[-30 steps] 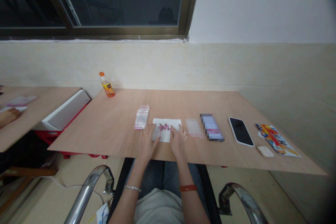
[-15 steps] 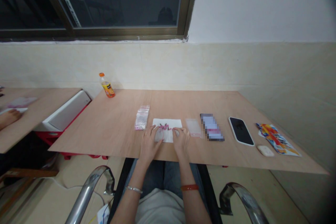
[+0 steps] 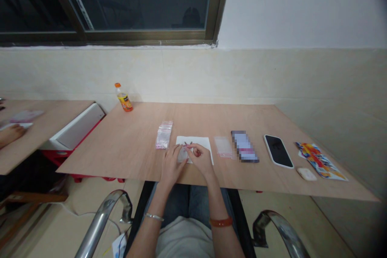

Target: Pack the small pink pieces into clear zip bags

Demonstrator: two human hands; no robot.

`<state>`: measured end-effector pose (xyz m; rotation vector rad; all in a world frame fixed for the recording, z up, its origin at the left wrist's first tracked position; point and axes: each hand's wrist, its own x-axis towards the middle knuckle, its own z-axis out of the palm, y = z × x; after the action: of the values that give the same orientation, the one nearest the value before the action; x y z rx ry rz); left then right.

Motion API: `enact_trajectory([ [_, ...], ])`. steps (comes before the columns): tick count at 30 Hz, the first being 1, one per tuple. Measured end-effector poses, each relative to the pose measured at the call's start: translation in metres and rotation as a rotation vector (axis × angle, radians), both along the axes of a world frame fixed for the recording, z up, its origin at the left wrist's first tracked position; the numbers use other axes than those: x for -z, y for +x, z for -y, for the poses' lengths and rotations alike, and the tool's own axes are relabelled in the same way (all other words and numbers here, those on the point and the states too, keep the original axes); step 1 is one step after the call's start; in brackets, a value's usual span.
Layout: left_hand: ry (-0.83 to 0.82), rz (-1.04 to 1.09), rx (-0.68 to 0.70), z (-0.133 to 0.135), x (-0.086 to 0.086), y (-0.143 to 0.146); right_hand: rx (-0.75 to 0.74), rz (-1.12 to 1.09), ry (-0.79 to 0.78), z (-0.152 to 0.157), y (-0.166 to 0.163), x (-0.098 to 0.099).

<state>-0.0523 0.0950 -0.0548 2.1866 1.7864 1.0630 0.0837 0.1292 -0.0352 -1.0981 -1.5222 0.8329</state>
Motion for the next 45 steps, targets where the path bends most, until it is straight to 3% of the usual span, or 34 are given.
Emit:
enact_trajectory([
  [6,-0.029,0.022,-0.001,0.001,-0.002,0.000,-0.050,0.054,-0.073,0.001,-0.003,0.005],
  [11,-0.034,0.042,-0.052,0.000,-0.003,-0.004,0.052,0.044,-0.042,-0.009,-0.001,0.010],
  [16,-0.041,0.229,-0.061,-0.001,-0.007,-0.009,0.180,0.347,-0.034,-0.025,0.002,0.019],
  [22,-0.044,0.521,-0.068,-0.006,-0.008,-0.017,0.133,0.559,0.022,-0.031,-0.011,0.040],
  [35,-0.142,0.731,-0.101,-0.009,-0.012,-0.023,0.164,0.564,0.033,-0.025,-0.020,0.056],
  [40,-0.125,0.708,-0.111,-0.009,-0.015,-0.020,0.145,0.527,0.037,-0.022,-0.017,0.060],
  [45,-0.014,0.544,-0.093,-0.011,-0.008,-0.021,0.173,0.285,0.058,-0.021,-0.016,0.053],
])
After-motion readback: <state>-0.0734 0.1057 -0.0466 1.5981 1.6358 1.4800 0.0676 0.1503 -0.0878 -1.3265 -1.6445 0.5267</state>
